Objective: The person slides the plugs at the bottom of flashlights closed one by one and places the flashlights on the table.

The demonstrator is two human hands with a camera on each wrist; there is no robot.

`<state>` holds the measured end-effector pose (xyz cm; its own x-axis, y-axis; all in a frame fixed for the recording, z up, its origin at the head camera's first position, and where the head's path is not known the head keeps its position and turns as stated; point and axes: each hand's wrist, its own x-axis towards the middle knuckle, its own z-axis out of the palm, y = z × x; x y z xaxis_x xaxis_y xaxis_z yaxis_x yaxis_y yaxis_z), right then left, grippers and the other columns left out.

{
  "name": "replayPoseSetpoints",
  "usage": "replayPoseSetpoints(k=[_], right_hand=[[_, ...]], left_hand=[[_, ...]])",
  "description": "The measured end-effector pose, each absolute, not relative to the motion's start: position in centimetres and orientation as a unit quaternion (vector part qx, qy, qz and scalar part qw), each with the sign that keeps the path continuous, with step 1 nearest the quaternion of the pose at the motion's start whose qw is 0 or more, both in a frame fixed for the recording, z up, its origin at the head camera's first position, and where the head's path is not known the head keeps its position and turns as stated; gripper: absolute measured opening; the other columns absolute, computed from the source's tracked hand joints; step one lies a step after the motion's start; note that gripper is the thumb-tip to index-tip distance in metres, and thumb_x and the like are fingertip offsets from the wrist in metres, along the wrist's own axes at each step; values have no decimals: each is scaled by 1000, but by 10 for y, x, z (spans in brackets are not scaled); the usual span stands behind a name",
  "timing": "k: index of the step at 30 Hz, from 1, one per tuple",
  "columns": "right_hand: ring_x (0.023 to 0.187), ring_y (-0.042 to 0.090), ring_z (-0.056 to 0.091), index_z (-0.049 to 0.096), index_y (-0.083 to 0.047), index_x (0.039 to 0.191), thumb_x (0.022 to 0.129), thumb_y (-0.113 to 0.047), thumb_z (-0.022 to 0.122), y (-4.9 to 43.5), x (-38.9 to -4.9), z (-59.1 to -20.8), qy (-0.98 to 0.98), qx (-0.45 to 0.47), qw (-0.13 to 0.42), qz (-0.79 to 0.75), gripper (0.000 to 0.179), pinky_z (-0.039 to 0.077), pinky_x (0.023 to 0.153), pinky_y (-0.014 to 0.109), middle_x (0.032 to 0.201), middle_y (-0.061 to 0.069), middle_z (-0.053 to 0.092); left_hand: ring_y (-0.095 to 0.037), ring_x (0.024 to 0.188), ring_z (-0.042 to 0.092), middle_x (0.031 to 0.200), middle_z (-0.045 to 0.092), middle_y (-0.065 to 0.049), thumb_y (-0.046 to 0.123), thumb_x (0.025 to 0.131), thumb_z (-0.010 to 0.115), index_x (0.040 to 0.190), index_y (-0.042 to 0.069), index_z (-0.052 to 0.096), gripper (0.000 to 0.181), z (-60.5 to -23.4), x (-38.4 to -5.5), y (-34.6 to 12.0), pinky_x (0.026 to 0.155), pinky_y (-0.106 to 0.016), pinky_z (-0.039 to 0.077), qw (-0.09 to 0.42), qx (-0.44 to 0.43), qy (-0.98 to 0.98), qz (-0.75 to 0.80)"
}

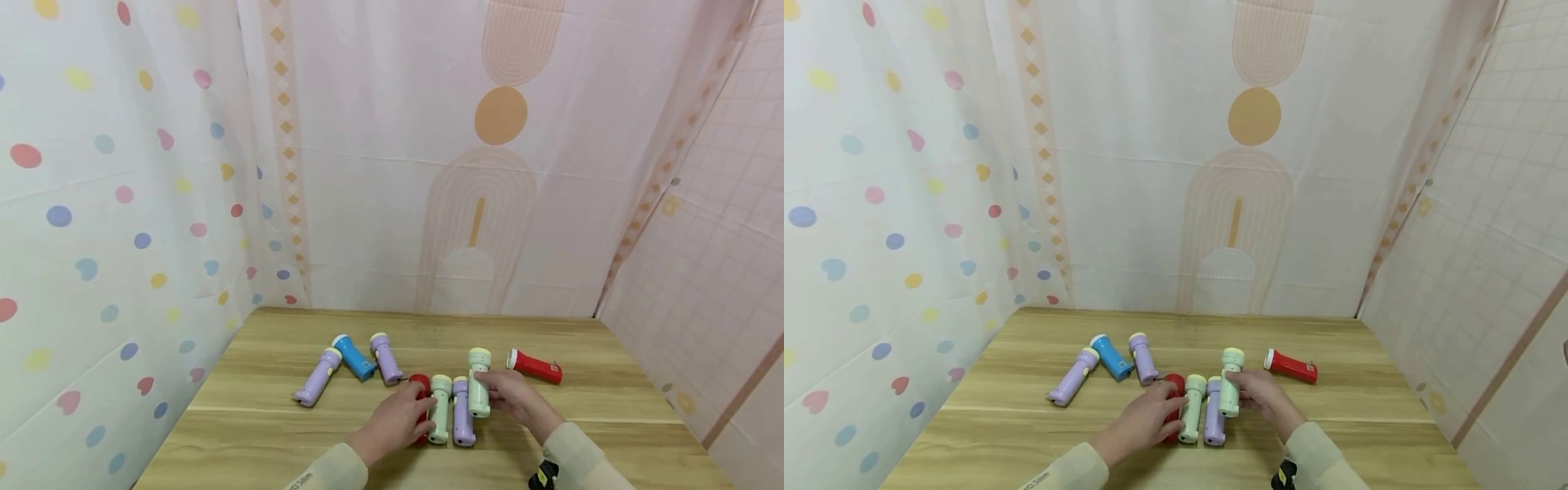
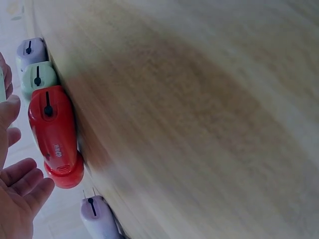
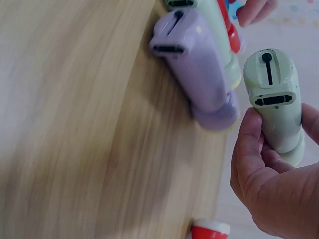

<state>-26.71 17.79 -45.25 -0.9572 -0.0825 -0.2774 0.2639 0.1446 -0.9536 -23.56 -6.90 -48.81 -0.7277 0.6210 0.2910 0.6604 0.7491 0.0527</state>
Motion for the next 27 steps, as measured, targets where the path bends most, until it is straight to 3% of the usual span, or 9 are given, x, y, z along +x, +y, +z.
replayPoseSetpoints(k=[7, 15, 23, 27], right_hand=[[80, 18, 66, 54, 17, 119, 96, -14, 62, 190, -269, -462, 743, 52, 136, -653, 39, 56, 75, 37, 88, 8, 68], [82, 19, 66, 46, 21, 130, 97, -15, 62, 199, -269, -467, 768, 73, 138, -621, 52, 56, 78, 40, 93, 12, 69], [76, 19, 64, 60, 15, 110, 92, -13, 68, 197, -263, -472, 783, 91, 133, -600, 34, 57, 70, 36, 87, 12, 67], [78, 20, 65, 59, 17, 113, 91, -15, 69, 197, -262, -476, 790, 96, 136, -590, 39, 57, 72, 37, 89, 13, 68]], left_hand=[[-15, 94, 48, 101, 53, -1, 35, 93, 71, 117, 21, 71, 28, -488, -234, -70, 81, -27, 48, 102, -342, -930, -89], [-16, 98, 48, 106, 54, -3, 34, 94, 69, 116, 21, 72, 26, -485, -232, -69, 84, -26, 48, 84, -344, -931, -92], [-15, 97, 48, 103, 53, -2, 34, 94, 69, 115, 21, 72, 25, -484, -232, -69, 83, -26, 48, 80, -343, -932, -92], [-14, 98, 46, 102, 52, -1, 34, 94, 69, 116, 21, 72, 26, -483, -232, -68, 83, -26, 47, 61, -335, -935, -93]])
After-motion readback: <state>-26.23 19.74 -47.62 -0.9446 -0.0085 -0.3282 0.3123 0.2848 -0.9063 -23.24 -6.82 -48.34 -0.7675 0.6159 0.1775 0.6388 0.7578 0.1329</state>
